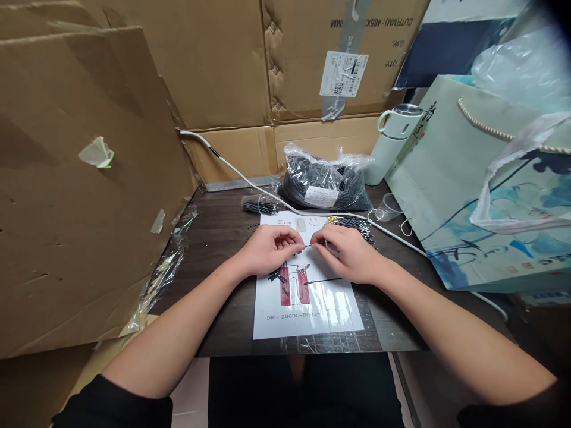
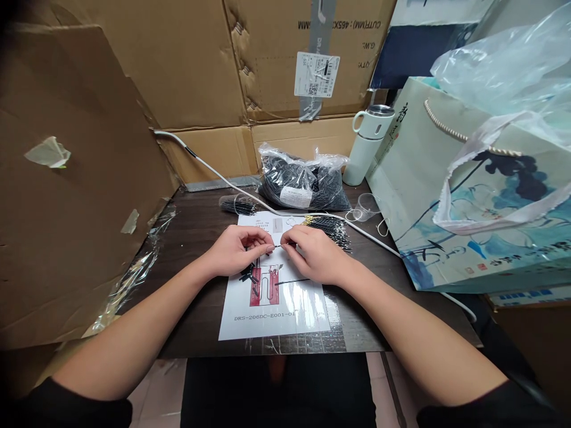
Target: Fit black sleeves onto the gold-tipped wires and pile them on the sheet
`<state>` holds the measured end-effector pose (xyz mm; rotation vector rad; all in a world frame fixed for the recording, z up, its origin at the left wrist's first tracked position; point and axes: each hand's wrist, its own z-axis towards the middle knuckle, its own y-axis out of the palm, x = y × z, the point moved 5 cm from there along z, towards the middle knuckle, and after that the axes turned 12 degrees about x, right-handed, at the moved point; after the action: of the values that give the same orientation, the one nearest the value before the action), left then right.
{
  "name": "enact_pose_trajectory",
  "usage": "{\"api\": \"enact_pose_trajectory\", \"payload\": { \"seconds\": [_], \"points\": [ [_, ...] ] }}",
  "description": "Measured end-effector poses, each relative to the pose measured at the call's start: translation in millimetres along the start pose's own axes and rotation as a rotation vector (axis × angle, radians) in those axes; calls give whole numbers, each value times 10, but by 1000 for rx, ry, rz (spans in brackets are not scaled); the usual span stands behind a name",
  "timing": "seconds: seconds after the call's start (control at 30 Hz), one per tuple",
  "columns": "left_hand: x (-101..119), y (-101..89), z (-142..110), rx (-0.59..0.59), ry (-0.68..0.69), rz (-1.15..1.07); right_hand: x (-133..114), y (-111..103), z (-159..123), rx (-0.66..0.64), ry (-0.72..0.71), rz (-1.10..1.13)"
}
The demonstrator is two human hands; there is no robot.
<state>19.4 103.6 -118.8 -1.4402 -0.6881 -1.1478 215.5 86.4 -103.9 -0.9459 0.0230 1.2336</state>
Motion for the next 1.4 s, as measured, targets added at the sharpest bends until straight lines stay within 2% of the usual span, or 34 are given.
{"api": "enact_pose_trajectory", "payload": {
  "seconds": [0.57,0.77,1.4],
  "points": [
    [66,1,-29,32,95,55,33,29,-7,-10,113,53],
    [28,-16,-28,47,103,-19,59,12,-4,22,139,63],
    [64,-10,-45,94,153,63,46,-7,9,29,160,67]
  ]
}}
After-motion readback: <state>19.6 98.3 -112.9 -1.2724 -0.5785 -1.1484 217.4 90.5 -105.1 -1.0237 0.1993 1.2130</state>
